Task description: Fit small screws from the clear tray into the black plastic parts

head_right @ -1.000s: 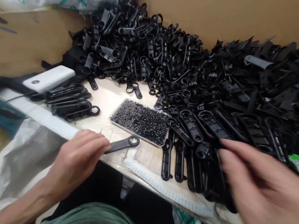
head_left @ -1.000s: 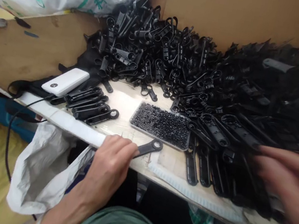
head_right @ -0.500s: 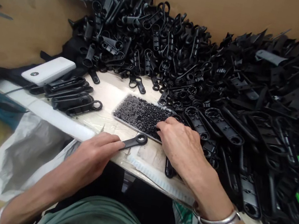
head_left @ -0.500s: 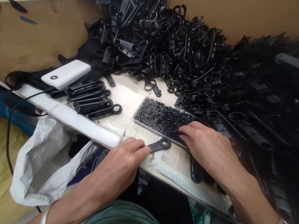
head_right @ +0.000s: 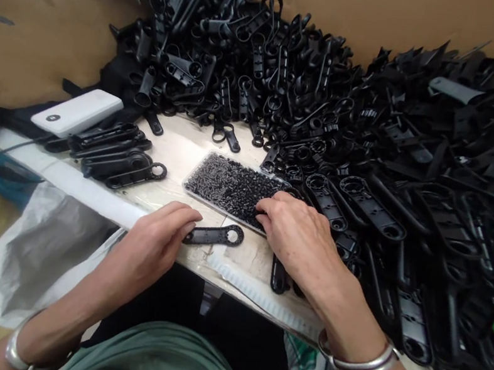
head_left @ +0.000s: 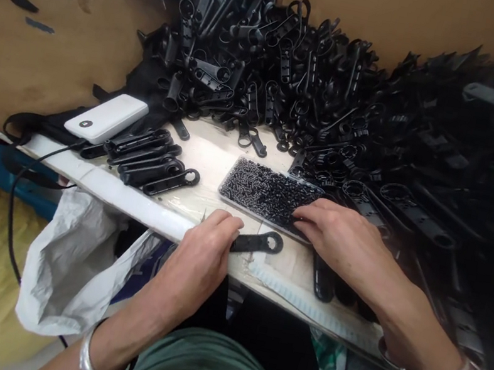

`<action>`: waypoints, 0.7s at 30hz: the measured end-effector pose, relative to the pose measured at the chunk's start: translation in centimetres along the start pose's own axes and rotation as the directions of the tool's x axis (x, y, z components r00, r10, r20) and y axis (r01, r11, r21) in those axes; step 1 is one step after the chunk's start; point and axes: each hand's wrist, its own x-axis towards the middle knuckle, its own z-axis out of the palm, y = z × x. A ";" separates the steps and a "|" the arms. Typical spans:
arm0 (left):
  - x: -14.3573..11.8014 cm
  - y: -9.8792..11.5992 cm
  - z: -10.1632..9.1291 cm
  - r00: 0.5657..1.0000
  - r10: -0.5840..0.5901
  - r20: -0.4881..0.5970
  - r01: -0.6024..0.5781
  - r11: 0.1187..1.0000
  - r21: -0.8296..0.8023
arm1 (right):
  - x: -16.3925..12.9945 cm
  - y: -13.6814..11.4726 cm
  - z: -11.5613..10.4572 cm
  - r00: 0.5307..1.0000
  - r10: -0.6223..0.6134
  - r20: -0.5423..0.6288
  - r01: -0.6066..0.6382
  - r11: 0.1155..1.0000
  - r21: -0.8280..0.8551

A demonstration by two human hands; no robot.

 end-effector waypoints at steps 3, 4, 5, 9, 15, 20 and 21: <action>-0.2 0.2 0.0 1.000 0.009 0.020 -0.010 0.999 0.032 | 0.2 0.0 0.0 0.999 0.019 0.034 -0.018 0.999 -0.031; -0.2 0.2 0.0 0.999 0.012 0.049 -0.014 0.999 0.039 | 0.4 0.0 0.0 0.999 0.018 0.041 -0.017 0.999 -0.039; -0.2 0.2 -0.1 0.997 0.012 0.078 -0.016 0.999 0.045 | 0.5 -0.1 0.1 0.999 0.013 0.044 -0.011 0.999 -0.049; 0.1 0.0 -0.1 0.989 0.004 0.146 -0.014 0.998 0.067 | 1.0 -0.2 0.2 0.998 0.010 0.055 -0.005 0.996 -0.092; 0.8 0.3 -0.7 0.975 -0.026 0.219 -0.001 0.993 0.118 | 0.1 -0.5 -0.5 0.996 -0.081 -0.047 0.084 0.994 0.074; 0.7 0.3 -0.9 0.972 -0.017 0.233 -0.012 0.993 0.121 | -0.9 -1.1 -0.1 0.923 -0.374 -0.096 0.385 0.871 0.305; 0.7 0.2 -0.9 0.972 -0.014 0.236 -0.015 0.993 0.120 | -1.0 -1.2 0.2 0.907 -0.406 -0.115 0.421 0.858 0.293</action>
